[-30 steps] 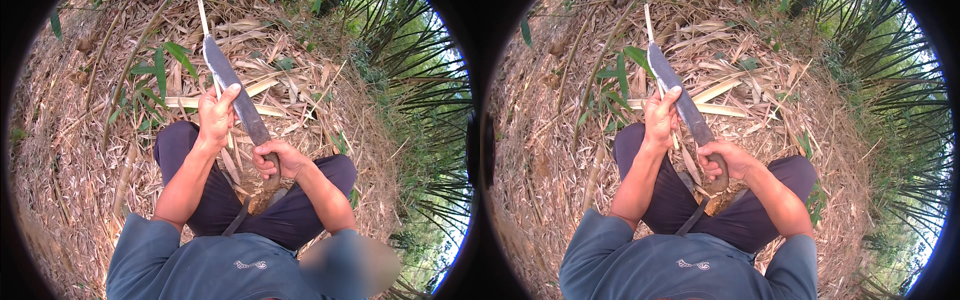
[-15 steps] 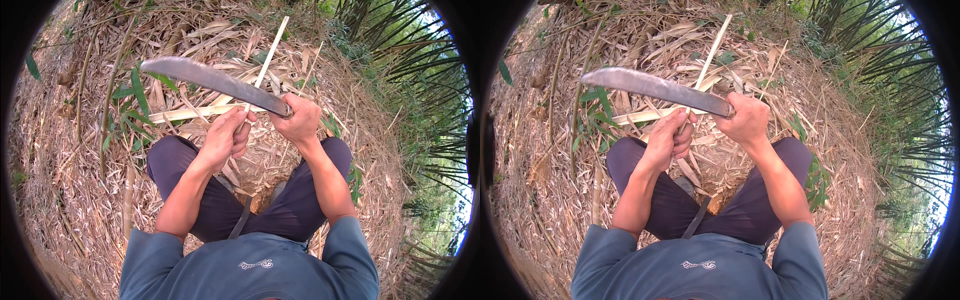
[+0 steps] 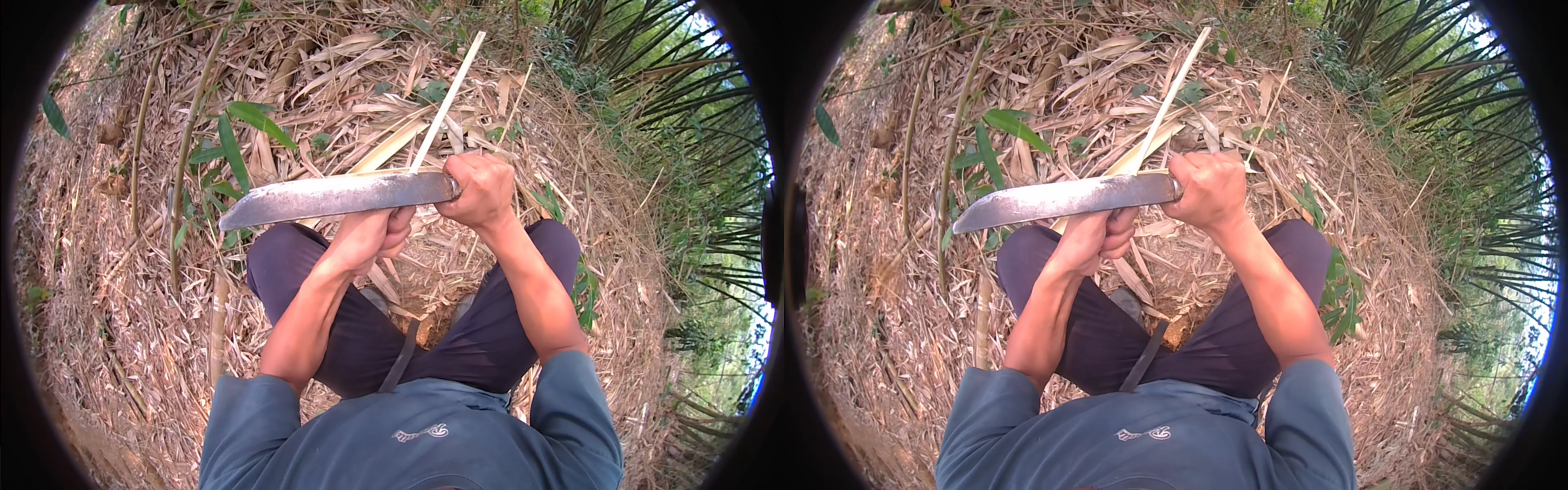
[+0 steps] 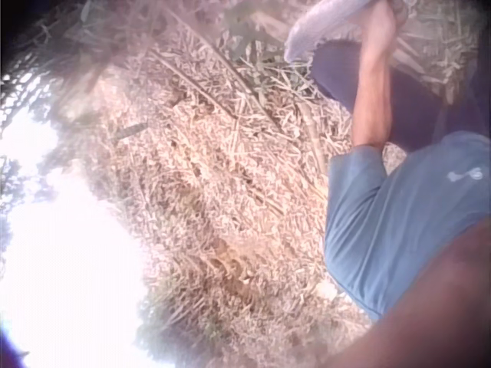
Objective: The person selects a bamboo stalk in a forest, cuts it into sections, and then sits on the ground to split the sections into thin strips using a machete. The person repeatedly slices the bamboo against their leg to produce uniform strips.
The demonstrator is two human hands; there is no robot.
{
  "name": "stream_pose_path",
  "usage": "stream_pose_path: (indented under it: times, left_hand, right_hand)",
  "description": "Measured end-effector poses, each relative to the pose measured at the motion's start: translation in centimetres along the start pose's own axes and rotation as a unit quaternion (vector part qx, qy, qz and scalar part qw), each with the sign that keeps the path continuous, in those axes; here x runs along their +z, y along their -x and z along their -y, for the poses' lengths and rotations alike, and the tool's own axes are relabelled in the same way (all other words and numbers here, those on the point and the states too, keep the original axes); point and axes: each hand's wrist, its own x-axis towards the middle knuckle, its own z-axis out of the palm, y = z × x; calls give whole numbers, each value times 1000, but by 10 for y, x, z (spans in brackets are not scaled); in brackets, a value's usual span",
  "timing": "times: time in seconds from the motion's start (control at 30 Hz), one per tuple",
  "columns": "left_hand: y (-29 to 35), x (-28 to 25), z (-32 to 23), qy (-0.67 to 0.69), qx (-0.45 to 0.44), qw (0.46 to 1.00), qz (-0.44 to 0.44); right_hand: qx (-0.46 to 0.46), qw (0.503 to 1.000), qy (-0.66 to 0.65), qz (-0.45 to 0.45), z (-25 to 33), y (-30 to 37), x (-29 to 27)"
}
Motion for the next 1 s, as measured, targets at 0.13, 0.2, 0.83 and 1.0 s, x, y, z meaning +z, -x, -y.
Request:
stream_pose_path:
  times: [0.13,0.2,0.83,1.0]
  left_hand:
    - [-1,5,-5,64,-32,997,7]
    - [4,9,2,109,-54,991,51]
    - [4,2,6,22,-97,994,42]
    - [8,17,13,-32,-36,999,16]
  right_hand:
    - [152,985,76,10,-25,-8,1]
    - [231,969,84,-2,-51,-3,-6]
    - [418,900,38,121,-78,-27,-17]
    - [524,850,4,-56,-128,-3,-13]
